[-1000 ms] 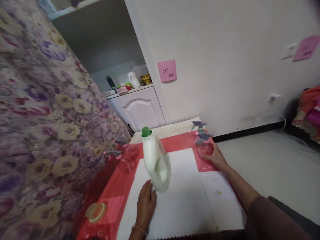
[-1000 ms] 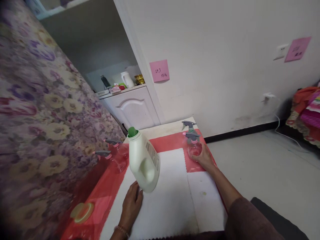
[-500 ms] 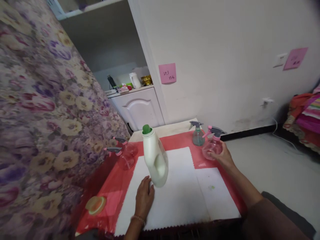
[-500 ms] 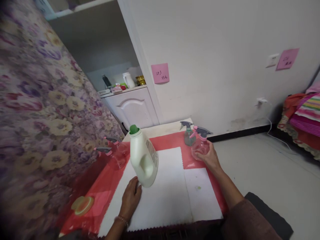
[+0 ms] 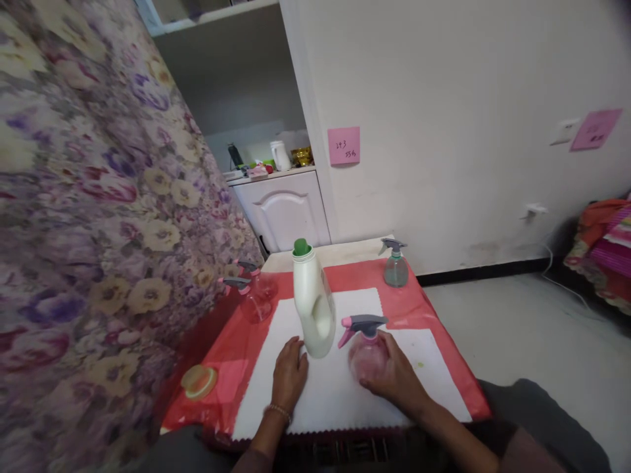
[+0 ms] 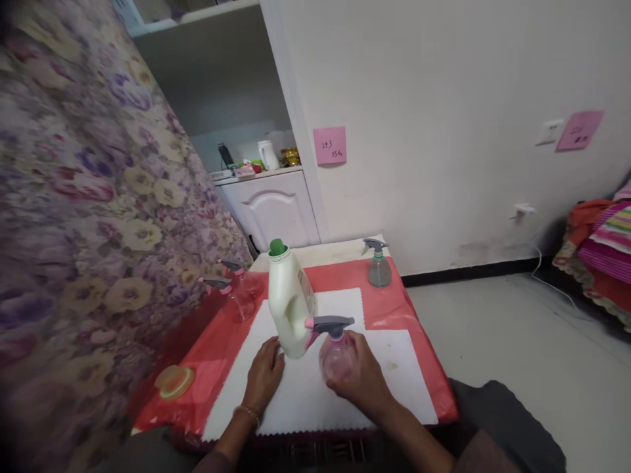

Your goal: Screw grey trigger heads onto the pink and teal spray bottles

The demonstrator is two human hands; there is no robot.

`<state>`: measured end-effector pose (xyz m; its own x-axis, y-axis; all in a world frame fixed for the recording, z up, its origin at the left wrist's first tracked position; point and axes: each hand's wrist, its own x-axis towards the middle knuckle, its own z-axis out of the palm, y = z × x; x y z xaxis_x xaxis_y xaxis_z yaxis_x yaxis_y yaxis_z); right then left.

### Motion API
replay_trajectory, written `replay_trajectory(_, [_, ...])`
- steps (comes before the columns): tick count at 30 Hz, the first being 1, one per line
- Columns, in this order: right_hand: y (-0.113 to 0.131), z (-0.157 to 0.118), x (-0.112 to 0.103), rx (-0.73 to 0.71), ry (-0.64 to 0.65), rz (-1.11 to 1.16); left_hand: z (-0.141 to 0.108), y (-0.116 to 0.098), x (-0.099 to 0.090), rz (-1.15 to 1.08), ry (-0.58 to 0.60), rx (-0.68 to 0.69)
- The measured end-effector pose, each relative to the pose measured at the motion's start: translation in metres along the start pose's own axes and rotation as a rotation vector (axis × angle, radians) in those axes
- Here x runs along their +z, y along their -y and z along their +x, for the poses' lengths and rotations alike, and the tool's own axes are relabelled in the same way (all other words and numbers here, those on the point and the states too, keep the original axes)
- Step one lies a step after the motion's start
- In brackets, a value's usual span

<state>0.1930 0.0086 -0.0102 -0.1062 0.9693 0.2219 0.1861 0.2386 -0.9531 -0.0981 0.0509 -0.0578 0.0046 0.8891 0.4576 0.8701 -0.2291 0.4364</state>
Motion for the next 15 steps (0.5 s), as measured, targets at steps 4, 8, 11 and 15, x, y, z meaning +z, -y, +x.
replay_trajectory(4, [-0.002,-0.009,0.014,0.047,-0.046,-0.101,0.0,-0.001,0.0,-0.013,-0.004,-0.005])
replay_trajectory(8, [-0.01,-0.009,0.014,0.077,-0.035,-0.117,0.001,-0.002,-0.002,-0.037,-0.002,-0.015])
replay_trajectory(11, [-0.014,-0.006,0.01,0.082,0.003,-0.106,-0.001,-0.004,-0.007,-0.062,0.002,-0.027])
replay_trajectory(15, [-0.016,-0.004,0.005,0.089,0.069,-0.055,-0.021,-0.017,-0.018,-0.094,-0.023,-0.053])
